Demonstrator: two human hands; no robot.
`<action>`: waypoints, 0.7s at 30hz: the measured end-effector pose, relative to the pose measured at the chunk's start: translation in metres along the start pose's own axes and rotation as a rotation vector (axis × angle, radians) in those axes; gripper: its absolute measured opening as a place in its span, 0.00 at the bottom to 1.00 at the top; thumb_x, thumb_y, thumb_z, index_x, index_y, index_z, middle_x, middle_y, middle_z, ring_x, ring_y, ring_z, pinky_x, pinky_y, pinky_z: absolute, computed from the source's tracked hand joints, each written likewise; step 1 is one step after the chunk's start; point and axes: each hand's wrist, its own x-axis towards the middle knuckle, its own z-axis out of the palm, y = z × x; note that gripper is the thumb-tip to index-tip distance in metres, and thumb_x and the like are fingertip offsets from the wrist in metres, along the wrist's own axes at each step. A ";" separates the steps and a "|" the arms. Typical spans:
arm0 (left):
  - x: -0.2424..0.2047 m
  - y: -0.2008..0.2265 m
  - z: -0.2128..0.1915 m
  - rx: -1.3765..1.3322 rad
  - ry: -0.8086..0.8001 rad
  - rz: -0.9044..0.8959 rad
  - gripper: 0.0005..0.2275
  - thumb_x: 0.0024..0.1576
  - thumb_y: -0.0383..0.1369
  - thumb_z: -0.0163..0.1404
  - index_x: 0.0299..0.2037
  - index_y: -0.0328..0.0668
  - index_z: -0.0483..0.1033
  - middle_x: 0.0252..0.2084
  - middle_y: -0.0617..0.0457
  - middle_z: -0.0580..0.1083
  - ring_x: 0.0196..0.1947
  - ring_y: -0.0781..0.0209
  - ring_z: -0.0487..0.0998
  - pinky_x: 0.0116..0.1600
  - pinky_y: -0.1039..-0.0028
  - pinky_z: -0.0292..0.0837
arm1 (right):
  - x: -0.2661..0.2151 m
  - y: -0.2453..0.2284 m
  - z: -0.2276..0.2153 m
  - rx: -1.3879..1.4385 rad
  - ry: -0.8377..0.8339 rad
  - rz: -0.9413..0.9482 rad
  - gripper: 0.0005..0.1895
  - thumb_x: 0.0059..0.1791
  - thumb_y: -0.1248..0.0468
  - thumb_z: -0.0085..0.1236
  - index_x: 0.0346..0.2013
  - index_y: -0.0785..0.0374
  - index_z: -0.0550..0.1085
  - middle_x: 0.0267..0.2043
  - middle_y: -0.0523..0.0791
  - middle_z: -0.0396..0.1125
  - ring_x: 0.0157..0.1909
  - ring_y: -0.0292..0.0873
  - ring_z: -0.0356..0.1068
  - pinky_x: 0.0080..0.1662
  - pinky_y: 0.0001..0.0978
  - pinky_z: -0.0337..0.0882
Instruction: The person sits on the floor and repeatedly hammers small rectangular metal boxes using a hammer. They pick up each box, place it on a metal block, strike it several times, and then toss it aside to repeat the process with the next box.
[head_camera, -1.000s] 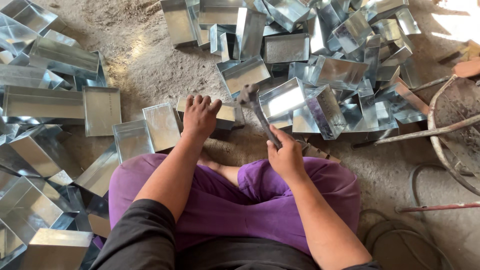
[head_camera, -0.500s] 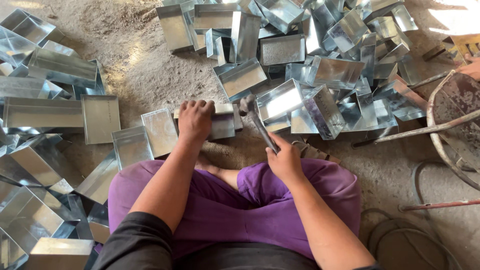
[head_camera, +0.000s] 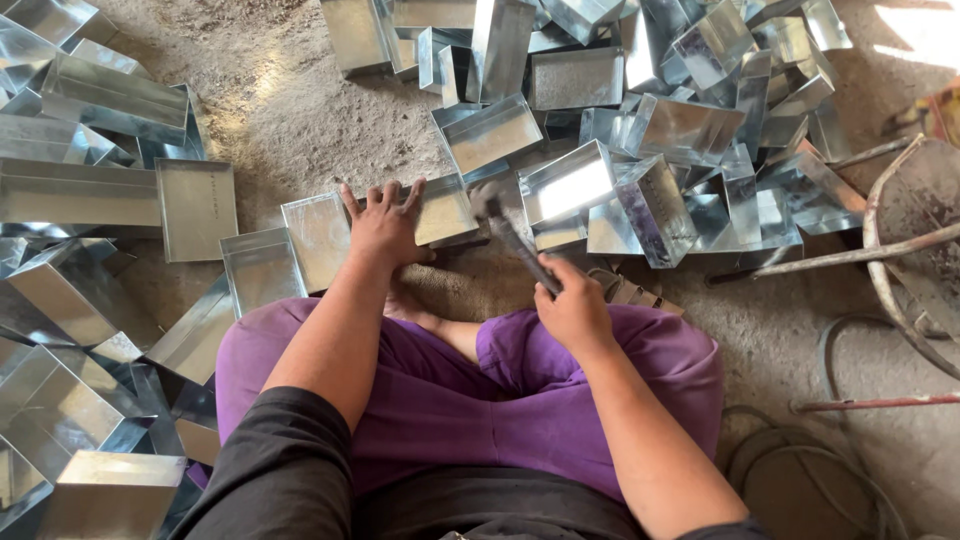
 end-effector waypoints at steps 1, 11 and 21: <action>0.002 -0.002 0.000 -0.011 0.014 0.007 0.60 0.34 0.61 0.66 0.78 0.64 0.43 0.74 0.46 0.56 0.73 0.41 0.54 0.71 0.33 0.25 | 0.000 0.001 0.002 -0.020 0.022 -0.028 0.19 0.45 0.72 0.64 0.51 0.70 0.77 0.39 0.54 0.76 0.37 0.45 0.78 0.37 0.34 0.74; 0.021 -0.071 0.008 -0.722 -0.411 -0.098 0.64 0.36 0.64 0.63 0.78 0.57 0.30 0.77 0.38 0.49 0.74 0.38 0.55 0.67 0.48 0.65 | 0.009 -0.020 -0.051 0.248 0.471 -0.419 0.11 0.54 0.73 0.59 0.51 0.71 0.73 0.36 0.48 0.74 0.32 0.35 0.75 0.33 0.24 0.77; 0.026 -0.090 0.030 -0.932 -0.546 -0.340 0.61 0.35 0.64 0.57 0.79 0.61 0.32 0.80 0.41 0.42 0.76 0.40 0.50 0.62 0.44 0.72 | 0.005 -0.012 0.008 0.224 0.414 -0.387 0.13 0.55 0.69 0.59 0.52 0.70 0.69 0.38 0.49 0.73 0.33 0.38 0.73 0.34 0.28 0.71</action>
